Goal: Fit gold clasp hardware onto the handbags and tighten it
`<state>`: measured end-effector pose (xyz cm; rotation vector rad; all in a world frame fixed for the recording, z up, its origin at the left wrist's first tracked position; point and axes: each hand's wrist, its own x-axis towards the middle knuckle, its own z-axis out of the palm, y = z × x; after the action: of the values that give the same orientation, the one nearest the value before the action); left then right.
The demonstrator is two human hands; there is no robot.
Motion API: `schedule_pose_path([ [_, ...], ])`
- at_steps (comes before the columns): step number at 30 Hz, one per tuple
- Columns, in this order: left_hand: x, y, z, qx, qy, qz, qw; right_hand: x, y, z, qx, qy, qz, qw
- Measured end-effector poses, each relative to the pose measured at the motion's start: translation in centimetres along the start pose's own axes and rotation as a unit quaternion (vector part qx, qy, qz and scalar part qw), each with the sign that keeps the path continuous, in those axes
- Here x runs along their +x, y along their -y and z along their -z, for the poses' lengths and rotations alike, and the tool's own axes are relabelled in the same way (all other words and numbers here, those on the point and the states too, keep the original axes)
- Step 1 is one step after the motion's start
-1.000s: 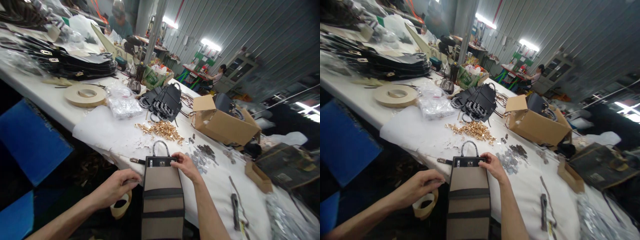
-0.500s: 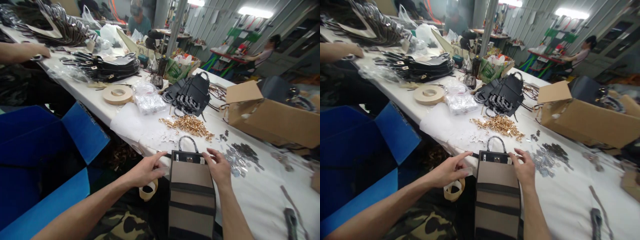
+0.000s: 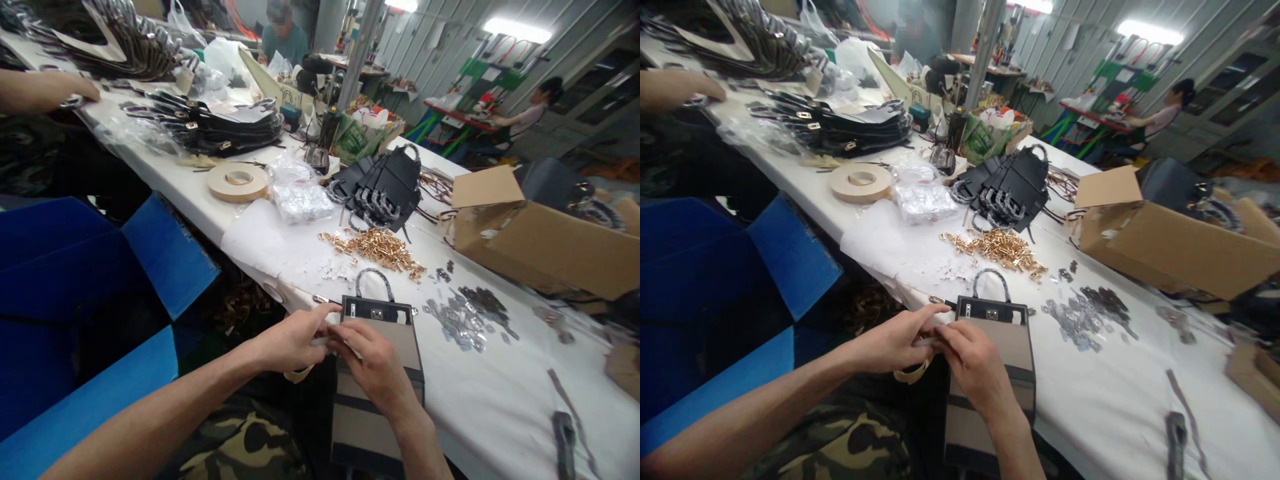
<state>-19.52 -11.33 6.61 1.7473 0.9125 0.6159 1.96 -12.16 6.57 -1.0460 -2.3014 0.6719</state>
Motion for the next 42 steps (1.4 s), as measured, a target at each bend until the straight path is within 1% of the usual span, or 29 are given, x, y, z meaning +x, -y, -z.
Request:
schedule_pose_path([
  [4, -0.1, 0.1, -0.2, -0.009, -0.01, 0.006, 1.0, -0.3, 0.3, -0.4, -0.018, -0.003, 0.005, 1.0],
  [8, 0.1, 0.3, -0.2, -0.059, -0.011, 0.048, 0.997, -0.4, 0.9, -0.1, -0.047, -0.011, -0.005, 0.999],
  [10, 0.3, 0.3, 0.1, -0.05, -0.008, 0.064, 0.997, -0.4, 1.2, 0.1, -0.048, -0.025, -0.016, 0.998],
  [11, 0.3, 0.3, 0.3, -0.035, -0.003, 0.06, 0.998, -0.5, 1.3, 0.2, -0.047, -0.032, -0.021, 0.998],
  [16, 0.3, 0.0, 1.2, 0.029, 0.025, -0.03, 0.999, -1.0, 1.3, 0.4, -0.011, -0.039, -0.049, 0.998],
  [20, 0.1, -0.5, 1.3, 0.046, 0.018, -0.079, 0.996, -1.3, 1.2, 0.5, 0.024, -0.051, -0.05, 0.997],
  [22, 0.0, -0.8, 1.1, 0.042, 0.013, -0.092, 0.995, -1.4, 1.2, 0.5, 0.042, -0.057, -0.048, 0.996],
  [24, -0.1, -1.0, 0.7, 0.017, 0.004, -0.079, 0.997, -1.5, 1.4, 0.2, 0.059, -0.067, -0.043, 0.995],
  [26, -0.2, -0.8, 0.1, -0.044, -0.007, -0.035, 0.998, -1.8, 1.8, -0.3, 0.061, -0.095, -0.024, 0.993],
  [28, 0.0, -0.2, -0.4, -0.133, -0.021, 0.018, 0.991, -2.4, 2.3, -0.8, 0.049, -0.125, 0.021, 0.991],
  [30, 0.2, 0.7, -0.5, -0.199, -0.04, 0.057, 0.978, -3.0, 2.4, -0.8, 0.047, -0.13, 0.07, 0.988],
  [31, 0.3, 1.1, -0.5, -0.209, -0.047, 0.07, 0.974, -3.3, 2.1, -0.6, 0.05, -0.129, 0.08, 0.987],
  [32, 0.4, 1.5, -0.3, -0.203, -0.049, 0.081, 0.975, -3.6, 1.6, 0.0, 0.054, -0.133, 0.074, 0.987],
  [33, 0.3, 1.7, -0.2, -0.183, -0.039, 0.091, 0.978, -3.8, 0.7, 0.7, 0.053, -0.146, 0.048, 0.987],
  [34, 0.2, 1.8, 0.0, -0.155, -0.021, 0.097, 0.983, -3.8, -0.3, 1.7, 0.048, -0.166, 0.006, 0.985],
  [36, -0.2, 1.7, 0.1, -0.097, 0.024, 0.099, 0.99, -3.6, -3.0, 3.8, 0.031, -0.205, -0.099, 0.973],
  [37, -0.4, 1.5, 0.1, -0.072, 0.043, 0.096, 0.992, -3.4, -4.5, 4.8, 0.028, -0.21, -0.143, 0.967],
  [39, -0.6, 1.0, -0.2, -0.036, 0.067, 0.084, 0.994, -2.9, -7.1, 6.2, 0.044, -0.189, -0.193, 0.962],
  [42, -0.7, 0.5, -0.9, -0.016, 0.081, 0.075, 0.994, -1.9, -9.6, 7.0, 0.068, -0.123, -0.206, 0.968],
])
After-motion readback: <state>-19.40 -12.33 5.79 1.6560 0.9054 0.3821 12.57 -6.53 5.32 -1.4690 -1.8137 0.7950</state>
